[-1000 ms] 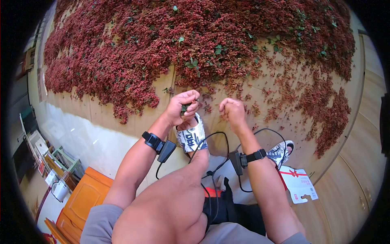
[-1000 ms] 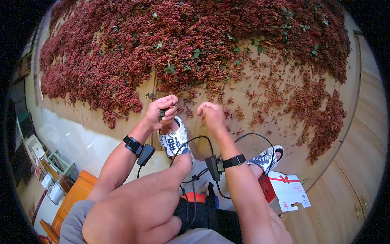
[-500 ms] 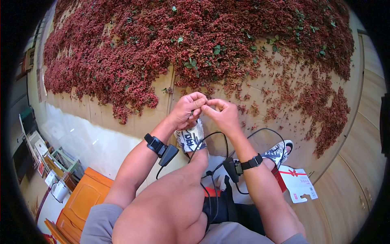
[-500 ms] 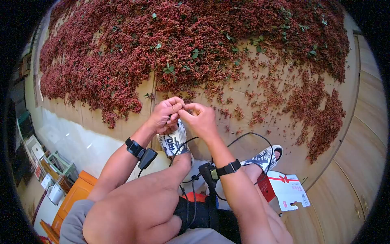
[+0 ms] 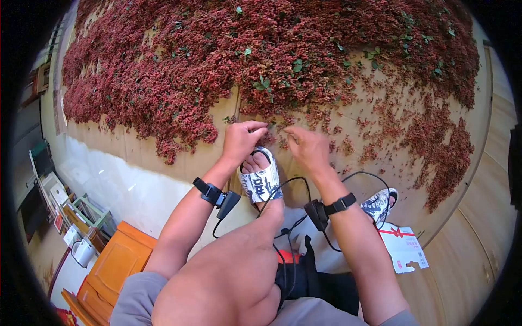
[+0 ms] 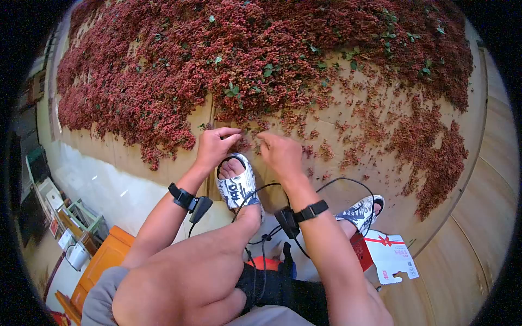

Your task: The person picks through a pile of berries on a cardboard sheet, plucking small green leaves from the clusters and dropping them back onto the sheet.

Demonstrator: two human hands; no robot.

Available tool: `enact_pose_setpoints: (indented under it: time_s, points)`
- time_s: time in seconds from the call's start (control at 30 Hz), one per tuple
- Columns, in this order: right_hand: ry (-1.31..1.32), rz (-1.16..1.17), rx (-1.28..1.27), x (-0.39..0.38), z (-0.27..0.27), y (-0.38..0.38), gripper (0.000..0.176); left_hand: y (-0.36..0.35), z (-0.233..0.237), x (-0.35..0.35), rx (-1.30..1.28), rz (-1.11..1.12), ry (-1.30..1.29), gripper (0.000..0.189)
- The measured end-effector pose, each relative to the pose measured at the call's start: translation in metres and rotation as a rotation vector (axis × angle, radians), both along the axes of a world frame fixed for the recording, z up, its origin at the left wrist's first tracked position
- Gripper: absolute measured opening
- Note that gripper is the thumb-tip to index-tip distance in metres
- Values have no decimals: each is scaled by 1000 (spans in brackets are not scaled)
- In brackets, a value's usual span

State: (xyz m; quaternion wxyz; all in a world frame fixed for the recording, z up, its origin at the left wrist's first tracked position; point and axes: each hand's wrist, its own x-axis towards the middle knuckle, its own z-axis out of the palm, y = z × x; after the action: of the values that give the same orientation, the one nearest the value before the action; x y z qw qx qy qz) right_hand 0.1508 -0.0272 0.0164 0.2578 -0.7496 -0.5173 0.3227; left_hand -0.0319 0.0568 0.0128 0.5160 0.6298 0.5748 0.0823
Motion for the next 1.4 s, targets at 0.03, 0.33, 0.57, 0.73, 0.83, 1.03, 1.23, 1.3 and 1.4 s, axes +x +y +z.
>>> enact_pose_setpoints:
  time_s: [0.03,0.33,0.57,0.73,0.83,1.03,1.23,1.3,1.4]
  points:
    - [-5,70,34,-4,-6,2,15,-2,0,-1,46,-17,19,19]
    - [-96,176,-197,-3,-9,-23,18,-3,-9,12,292,-159,40,18]
    - [-194,69,-188,-26,-15,-31,26,-2,-13,13,315,-195,97,17]
    - [-232,63,-154,-29,-16,-22,21,0,-9,6,162,-16,63,17]
    - [-197,31,-114,-25,-16,-19,18,3,-12,-6,-203,233,-217,15]
    - [6,-190,-166,-15,-13,-15,14,12,1,-19,-908,596,-797,11]
    - [132,-319,-165,-1,-18,-17,19,13,3,-13,-935,590,-800,12]
    - [81,-303,-187,2,-13,-17,20,13,3,-11,-928,587,-811,12]
    - [-7,-194,-172,-3,-5,-17,22,13,-1,-11,-895,581,-817,11]
